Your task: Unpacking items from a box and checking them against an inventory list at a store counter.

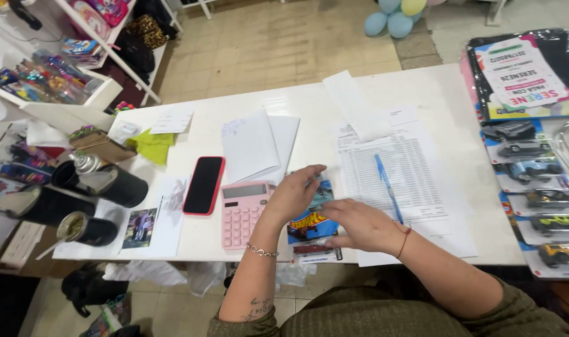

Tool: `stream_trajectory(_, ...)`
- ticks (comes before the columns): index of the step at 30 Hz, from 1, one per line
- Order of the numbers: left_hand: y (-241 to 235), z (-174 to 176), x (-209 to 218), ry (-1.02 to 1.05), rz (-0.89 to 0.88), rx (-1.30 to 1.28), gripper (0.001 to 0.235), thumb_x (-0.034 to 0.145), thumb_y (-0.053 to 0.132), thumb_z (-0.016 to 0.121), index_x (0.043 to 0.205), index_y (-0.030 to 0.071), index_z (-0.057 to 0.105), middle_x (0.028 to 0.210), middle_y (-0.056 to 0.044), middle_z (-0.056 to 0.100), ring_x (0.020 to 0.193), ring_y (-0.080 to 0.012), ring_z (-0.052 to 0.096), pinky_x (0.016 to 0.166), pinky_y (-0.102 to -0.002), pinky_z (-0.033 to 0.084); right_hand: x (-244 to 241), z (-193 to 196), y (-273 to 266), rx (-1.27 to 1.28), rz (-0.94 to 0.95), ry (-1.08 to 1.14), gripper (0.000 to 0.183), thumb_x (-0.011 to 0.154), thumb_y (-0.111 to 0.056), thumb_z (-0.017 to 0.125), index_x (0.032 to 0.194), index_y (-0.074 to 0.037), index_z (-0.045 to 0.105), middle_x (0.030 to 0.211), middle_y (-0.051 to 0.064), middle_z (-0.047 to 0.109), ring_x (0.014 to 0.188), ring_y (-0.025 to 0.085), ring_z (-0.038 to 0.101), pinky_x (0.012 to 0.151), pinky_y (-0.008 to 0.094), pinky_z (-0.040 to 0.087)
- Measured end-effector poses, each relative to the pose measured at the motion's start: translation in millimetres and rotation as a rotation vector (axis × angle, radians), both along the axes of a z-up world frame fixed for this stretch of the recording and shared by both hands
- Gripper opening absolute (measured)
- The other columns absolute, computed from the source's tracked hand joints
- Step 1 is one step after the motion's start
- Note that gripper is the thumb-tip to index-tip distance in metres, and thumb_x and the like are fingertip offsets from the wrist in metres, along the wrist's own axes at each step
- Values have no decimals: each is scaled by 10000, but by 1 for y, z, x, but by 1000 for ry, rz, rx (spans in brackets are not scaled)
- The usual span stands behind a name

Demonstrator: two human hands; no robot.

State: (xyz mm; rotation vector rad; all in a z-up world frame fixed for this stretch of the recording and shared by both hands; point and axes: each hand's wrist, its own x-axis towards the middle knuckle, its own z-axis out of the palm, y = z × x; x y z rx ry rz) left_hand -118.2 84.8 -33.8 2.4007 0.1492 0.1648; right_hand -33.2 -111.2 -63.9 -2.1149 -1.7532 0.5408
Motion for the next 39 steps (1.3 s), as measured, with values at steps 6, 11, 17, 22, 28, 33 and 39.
stream_trajectory(6, 22, -11, -40, 109, 86, -35, 415, 983, 107, 538, 1395, 113, 587, 1280, -203, 692, 1170, -421, 657, 1001, -543, 528, -34, 3, 30, -250, 90, -28, 673, 832, -392, 821, 1393, -110, 579, 1364, 116, 592, 1268, 326, 576, 1002, 427, 515)
stream_trajectory(11, 23, 4, -45, 173, 112, -82, 426, 994, 113, 530, 1416, 122, 585, 1310, -188, 681, 1223, -385, 645, 1036, -502, 515, -34, -11, 36, -350, 67, -104, 536, 865, -365, 773, 1321, -128, 620, 1233, 77, 638, 1172, 289, 629, 912, 407, 556)
stream_trajectory(17, 22, 7, -31, 180, 57, -117, 425, 998, 146, 541, 1420, 113, 578, 1328, -204, 668, 1245, -407, 623, 1047, -533, 496, -29, 9, 18, -263, 21, -44, 422, 895, -345, 734, 1240, -124, 634, 1141, 87, 648, 1109, 326, 645, 883, 449, 565)
stream_trajectory(22, 18, -3, -4, 132, -33, -93, 433, 993, 175, 555, 1422, 117, 573, 1324, -199, 673, 1224, -412, 637, 1040, -543, 498, -25, 38, -2, -108, 0, 66, 330, 918, -327, 715, 1169, -118, 664, 1080, 112, 668, 1031, 362, 669, 841, 475, 553)
stream_trajectory(28, -11, 28, 7, 119, -146, -72, 452, 997, 239, 576, 1425, 95, 558, 1347, -209, 655, 1252, -432, 608, 1086, -553, 457, -19, 73, -30, -80, -59, 237, 365, 950, -359, 675, 1213, -106, 672, 1117, 134, 689, 1064, 389, 659, 875, 489, 548)
stream_trajectory(33, -32, 56, 11, 95, -228, -193, 424, 984, 258, 596, 1360, 62, 614, 1272, -238, 686, 1223, -444, 629, 1038, -545, 493, -3, 81, -59, 120, -86, 515, 332, 917, -317, 732, 1206, -155, 739, 1033, 56, 748, 928, 211, 690, 783, 357, 583)
stream_trajectory(39, -66, 86, 23, 134, -330, -376, 470, 995, 484, 541, 1221, 116, 726, 1040, -222, 754, 1047, -382, 719, 926, -498, 548, 21, 92, -112, 321, -244, 561, 360, 851, -212, 796, 1201, -131, 777, 970, 68, 810, 868, 178, 717, 703, 338, 585)
